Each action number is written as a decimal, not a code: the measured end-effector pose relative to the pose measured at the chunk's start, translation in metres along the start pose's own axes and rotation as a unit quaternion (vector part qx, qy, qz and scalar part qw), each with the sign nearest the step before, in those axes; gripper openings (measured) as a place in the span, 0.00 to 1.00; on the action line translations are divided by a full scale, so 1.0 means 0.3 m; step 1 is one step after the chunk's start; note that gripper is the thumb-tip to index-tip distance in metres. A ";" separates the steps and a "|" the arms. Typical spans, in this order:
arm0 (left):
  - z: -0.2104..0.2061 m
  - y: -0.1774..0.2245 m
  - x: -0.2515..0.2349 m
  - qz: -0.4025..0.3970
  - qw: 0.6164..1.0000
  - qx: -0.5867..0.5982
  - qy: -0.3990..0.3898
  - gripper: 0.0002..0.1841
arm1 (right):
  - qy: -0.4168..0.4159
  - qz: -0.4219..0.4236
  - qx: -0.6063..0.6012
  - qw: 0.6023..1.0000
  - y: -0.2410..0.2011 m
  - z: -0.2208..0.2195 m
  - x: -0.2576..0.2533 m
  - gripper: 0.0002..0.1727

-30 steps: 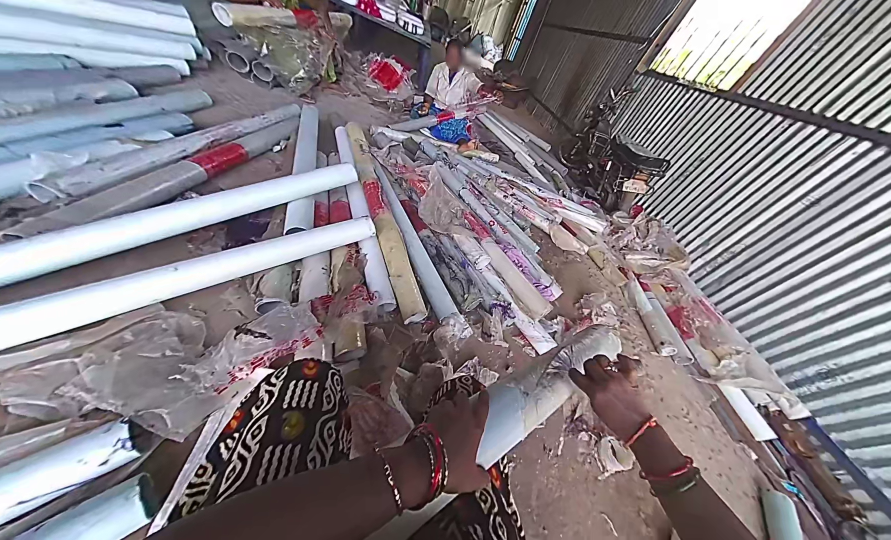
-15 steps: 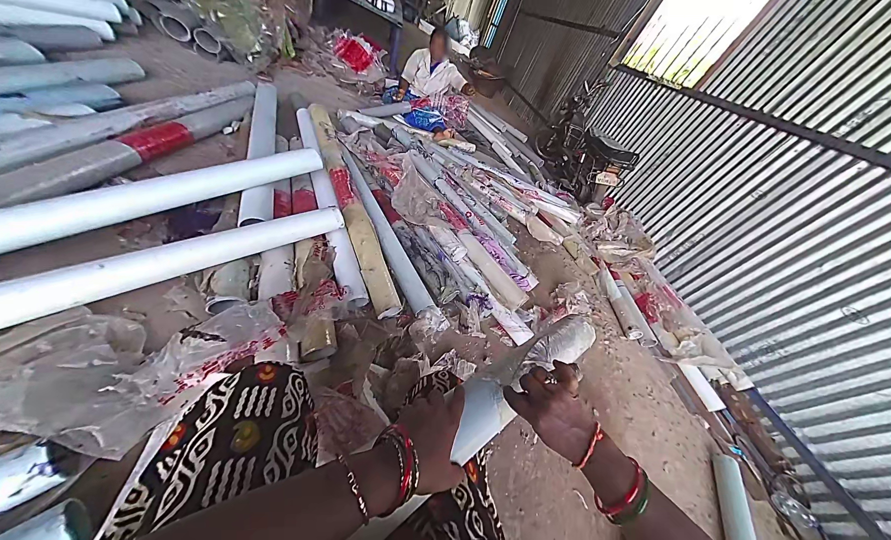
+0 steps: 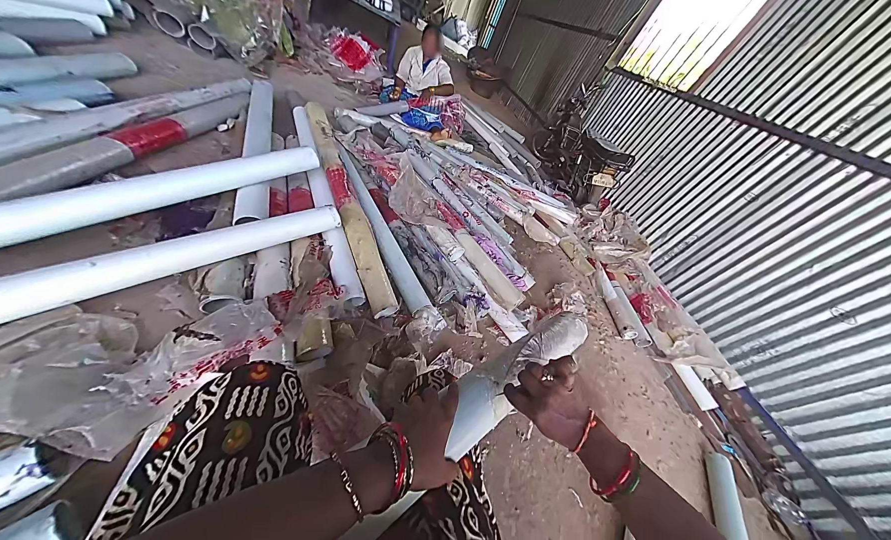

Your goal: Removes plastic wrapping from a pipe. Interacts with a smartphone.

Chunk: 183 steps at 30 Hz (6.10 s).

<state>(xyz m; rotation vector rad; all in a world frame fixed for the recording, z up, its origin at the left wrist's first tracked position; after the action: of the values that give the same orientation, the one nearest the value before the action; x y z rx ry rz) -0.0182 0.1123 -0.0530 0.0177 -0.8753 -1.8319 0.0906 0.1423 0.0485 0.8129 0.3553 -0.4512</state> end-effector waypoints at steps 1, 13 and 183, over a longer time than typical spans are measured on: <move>-0.003 0.000 -0.002 -0.001 1.000 -0.004 -0.003 0.61 | 0.007 -0.001 0.003 1.000 -0.007 -0.008 0.008 0.13; -0.007 0.004 -0.006 -0.004 1.000 0.000 0.006 0.61 | 0.029 -0.015 0.004 0.999 0.017 -0.014 0.026 0.14; 0.056 -0.069 -0.122 -0.099 0.979 0.163 0.069 0.78 | -0.087 -0.468 -0.159 0.865 -0.327 0.003 0.207 0.23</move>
<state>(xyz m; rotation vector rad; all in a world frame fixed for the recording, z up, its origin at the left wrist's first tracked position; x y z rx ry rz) -0.0254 0.1549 -0.0661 0.4491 -1.0972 -1.8243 0.0931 0.0671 -0.0400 0.2178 0.6317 -1.3301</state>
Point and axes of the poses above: each hand's wrist, its own x-axis away from the middle knuckle, its own z-axis out of the back of the hand, y = z × x, the point moved 10 cm from there along -x, towards the middle knuckle, and after that the axes turned 13 degrees about -z, right-handed, at the moved point
